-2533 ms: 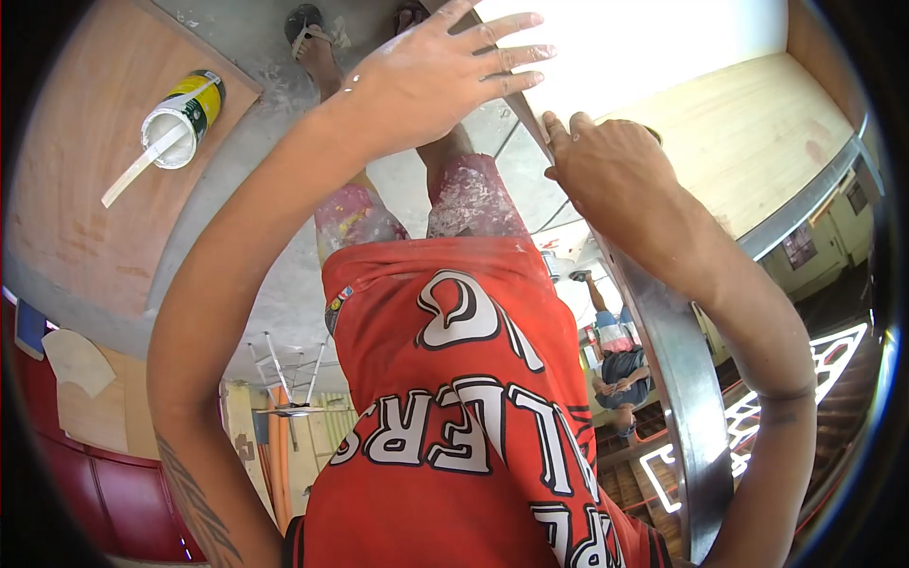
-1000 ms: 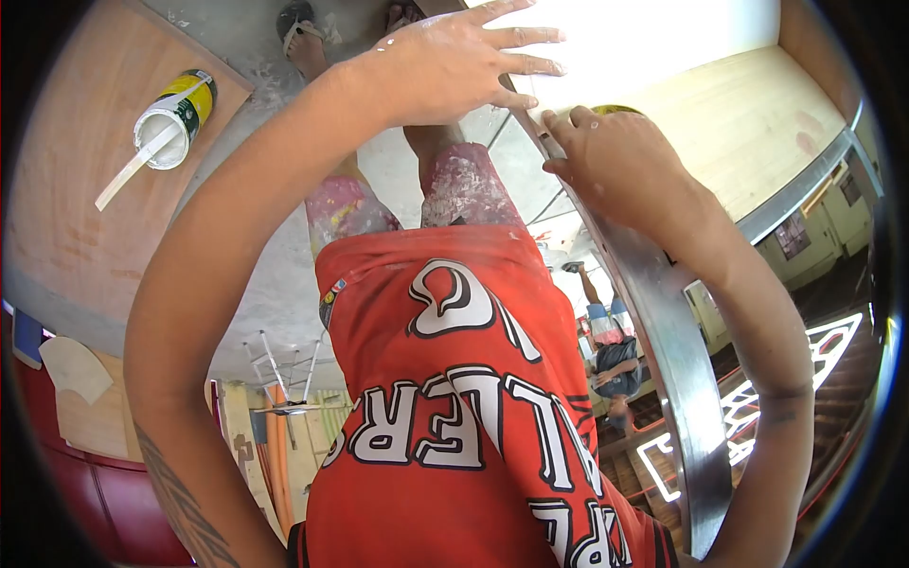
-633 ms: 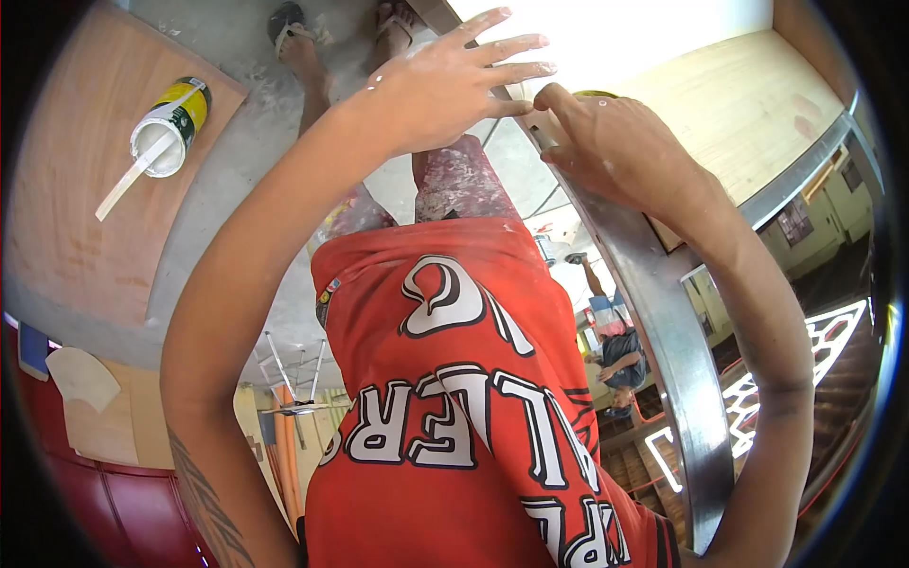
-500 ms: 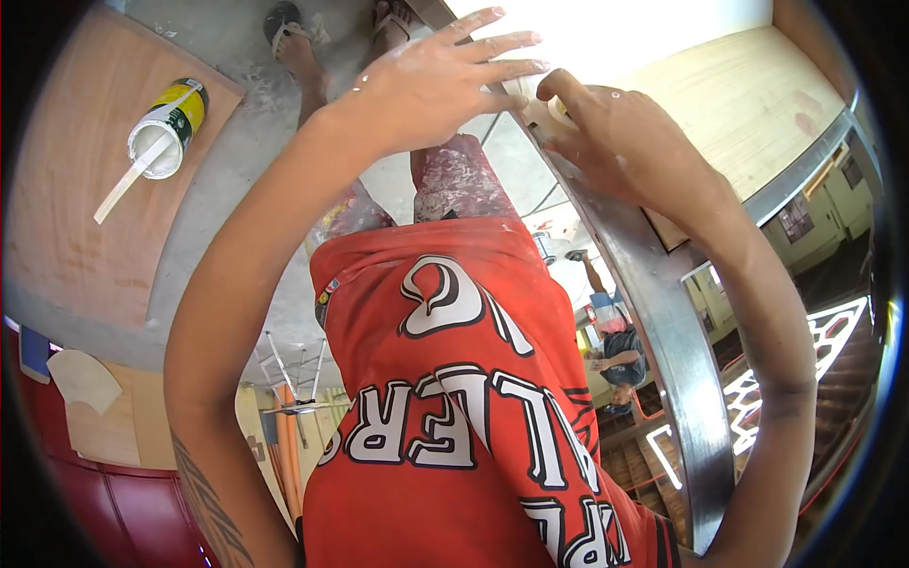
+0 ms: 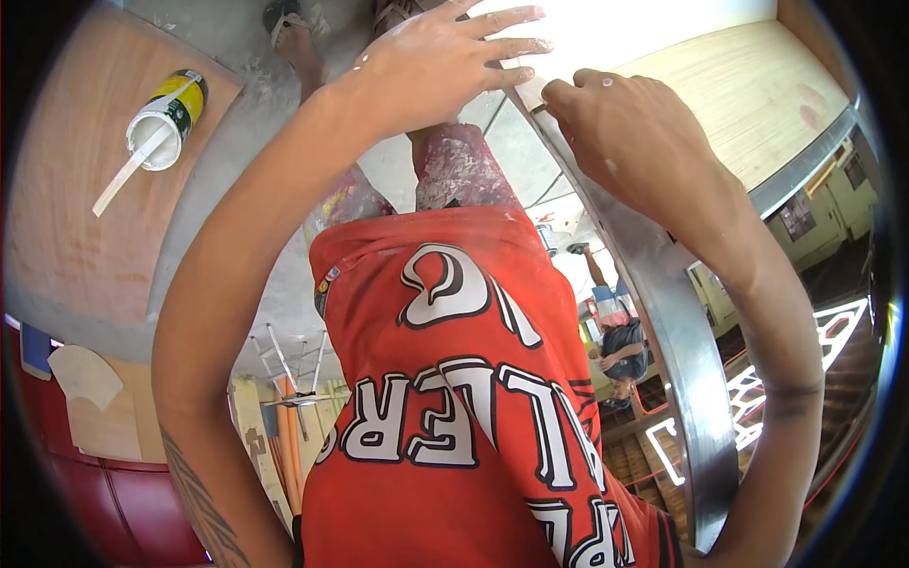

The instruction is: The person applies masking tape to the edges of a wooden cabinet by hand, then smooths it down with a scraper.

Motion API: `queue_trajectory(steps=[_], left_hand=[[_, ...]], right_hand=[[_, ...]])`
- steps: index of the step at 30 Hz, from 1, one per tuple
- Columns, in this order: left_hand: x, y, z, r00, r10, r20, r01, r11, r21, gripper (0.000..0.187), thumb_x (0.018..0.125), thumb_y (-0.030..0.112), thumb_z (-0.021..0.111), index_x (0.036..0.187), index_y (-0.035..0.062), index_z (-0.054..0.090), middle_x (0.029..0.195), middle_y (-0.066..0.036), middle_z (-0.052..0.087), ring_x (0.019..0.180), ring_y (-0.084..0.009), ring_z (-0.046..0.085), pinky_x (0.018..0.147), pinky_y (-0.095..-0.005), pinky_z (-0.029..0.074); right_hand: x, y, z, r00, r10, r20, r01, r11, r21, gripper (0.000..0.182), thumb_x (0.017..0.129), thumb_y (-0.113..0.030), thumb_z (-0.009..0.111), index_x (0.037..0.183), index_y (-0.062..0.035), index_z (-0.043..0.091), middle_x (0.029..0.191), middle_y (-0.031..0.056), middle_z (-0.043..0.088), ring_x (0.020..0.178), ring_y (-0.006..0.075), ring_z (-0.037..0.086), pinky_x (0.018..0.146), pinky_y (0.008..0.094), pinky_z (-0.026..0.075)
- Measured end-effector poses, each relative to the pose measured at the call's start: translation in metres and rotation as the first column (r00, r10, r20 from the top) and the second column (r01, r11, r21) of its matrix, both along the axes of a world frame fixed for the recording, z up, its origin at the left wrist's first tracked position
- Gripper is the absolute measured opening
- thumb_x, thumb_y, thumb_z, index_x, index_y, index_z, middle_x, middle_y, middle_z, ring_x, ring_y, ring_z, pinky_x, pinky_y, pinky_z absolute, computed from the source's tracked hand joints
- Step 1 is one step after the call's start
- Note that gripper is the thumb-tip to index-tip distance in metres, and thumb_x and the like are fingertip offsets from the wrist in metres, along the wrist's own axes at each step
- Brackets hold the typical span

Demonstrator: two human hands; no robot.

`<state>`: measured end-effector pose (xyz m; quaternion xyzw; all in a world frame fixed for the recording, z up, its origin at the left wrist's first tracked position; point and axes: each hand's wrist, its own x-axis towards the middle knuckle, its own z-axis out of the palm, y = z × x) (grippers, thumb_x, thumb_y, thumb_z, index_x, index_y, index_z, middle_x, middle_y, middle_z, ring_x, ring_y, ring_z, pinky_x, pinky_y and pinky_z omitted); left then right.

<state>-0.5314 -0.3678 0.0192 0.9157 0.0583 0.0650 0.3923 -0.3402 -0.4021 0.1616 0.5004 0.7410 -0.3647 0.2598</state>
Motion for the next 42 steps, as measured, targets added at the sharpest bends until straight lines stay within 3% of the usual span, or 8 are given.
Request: queue_trajectory(steps=[5, 12, 21, 26, 28, 31, 36, 42], left_hand=[[0.006, 0.007, 0.004, 0.998, -0.043, -0.038, 0.044, 0.998, 0.034, 0.043, 0.091, 0.021, 0.061, 0.133, 0.0143, 0.068, 0.158, -0.005, 0.049, 0.155, -0.0263, 0.031, 0.129, -0.056, 0.017], [-0.001, 0.012, 0.009, 0.996, -0.077, -0.035, 0.079, 0.995, 0.052, 0.039, 0.093, 0.022, 0.059, 0.13, 0.0195, 0.071, 0.159, -0.004, 0.049, 0.156, -0.0253, 0.028, 0.131, -0.0557, 0.009], [0.001, 0.001, -0.003, 0.999, -0.036, 0.003, 0.036, 0.994, 0.105, 0.035, 0.096, 0.026, 0.057, 0.127, 0.0248, 0.073, 0.16, -0.003, 0.047, 0.157, -0.0257, 0.025, 0.13, -0.0581, 0.005], [0.006, -0.004, 0.005, 0.986, -0.119, -0.116, 0.132, 0.985, 0.114, 0.037, 0.096, 0.027, 0.057, 0.13, 0.0264, 0.071, 0.161, -0.004, 0.046, 0.158, -0.0266, 0.024, 0.13, -0.0595, 0.005], [0.004, -0.009, 0.008, 0.999, 0.0, -0.034, 0.004, 0.993, 0.117, 0.047, 0.088, 0.014, 0.065, 0.132, 0.0284, 0.069, 0.16, 0.004, 0.046, 0.156, -0.0185, 0.027, 0.131, -0.0509, 0.018], [-0.002, -0.002, 0.009, 0.99, -0.11, -0.087, 0.123, 0.981, 0.153, 0.041, 0.097, 0.026, 0.056, 0.136, 0.0264, 0.068, 0.162, -0.005, 0.044, 0.158, -0.0278, 0.023, 0.13, -0.0593, 0.006], [0.003, -0.008, 0.006, 0.996, -0.08, -0.034, 0.084, 0.988, 0.13, 0.046, 0.096, 0.024, 0.056, 0.142, 0.0224, 0.062, 0.165, -0.006, 0.04, 0.159, -0.0275, 0.021, 0.13, -0.0582, 0.006], [0.006, -0.019, -0.003, 0.998, -0.059, -0.017, 0.061, 0.994, 0.087, 0.05, 0.095, 0.026, 0.057, 0.145, 0.0209, 0.059, 0.164, -0.007, 0.04, 0.159, -0.0272, 0.02, 0.13, -0.0577, 0.008]], right_hand=[[-0.005, -0.002, -0.01, 0.986, 0.165, 0.012, -0.162, 0.979, -0.121, 0.013, 0.08, -0.003, 0.064, 0.07, -0.0052, 0.072, 0.076, 0.0163, 0.072, 0.073, 0.0325, 0.074, 0.067, 0.042, 0.058], [-0.004, -0.003, -0.032, 0.942, 0.335, 0.027, -0.328, 0.932, -0.154, 0.011, 0.086, -0.005, 0.064, 0.085, -0.0026, 0.074, 0.078, 0.0148, 0.073, 0.074, 0.0304, 0.074, 0.065, 0.0418, 0.058], [-0.009, -0.004, -0.029, 0.956, 0.271, 0.109, -0.218, 0.91, -0.352, 0.019, 0.094, -0.018, 0.064, 0.104, -0.003, 0.071, 0.085, 0.0168, 0.07, 0.079, 0.0362, 0.069, 0.069, 0.0484, 0.053], [-0.007, -0.01, -0.022, 0.994, 0.111, 0.003, -0.108, 0.969, -0.223, 0.023, 0.095, -0.016, 0.067, 0.109, 0.0018, 0.068, 0.08, 0.0195, 0.071, 0.077, 0.0363, 0.072, 0.067, 0.0489, 0.054], [-0.005, -0.008, -0.022, 0.996, 0.094, -0.005, -0.092, 0.963, -0.255, 0.022, 0.095, -0.017, 0.068, 0.108, 0.0003, 0.069, 0.081, 0.0198, 0.071, 0.078, 0.0371, 0.072, 0.069, 0.0495, 0.054], [-0.003, 0.0, -0.016, 0.999, 0.013, -0.047, -0.026, 0.958, -0.285, 0.02, 0.094, -0.017, 0.068, 0.106, -0.001, 0.069, 0.083, 0.0202, 0.071, 0.081, 0.0389, 0.071, 0.073, 0.0506, 0.053], [0.014, 0.002, -0.009, 0.978, -0.139, -0.158, 0.103, 0.971, -0.218, 0.017, 0.094, -0.011, 0.065, 0.107, -0.0008, 0.066, 0.085, 0.0204, 0.071, 0.086, 0.0425, 0.069, 0.079, 0.0531, 0.052], [0.015, -0.01, -0.001, 0.982, -0.042, -0.183, 0.015, 0.989, -0.148, 0.028, 0.095, -0.015, 0.065, 0.117, 0.0014, 0.062, 0.08, 0.0181, 0.07, 0.081, 0.0395, 0.069, 0.075, 0.0504, 0.053]])
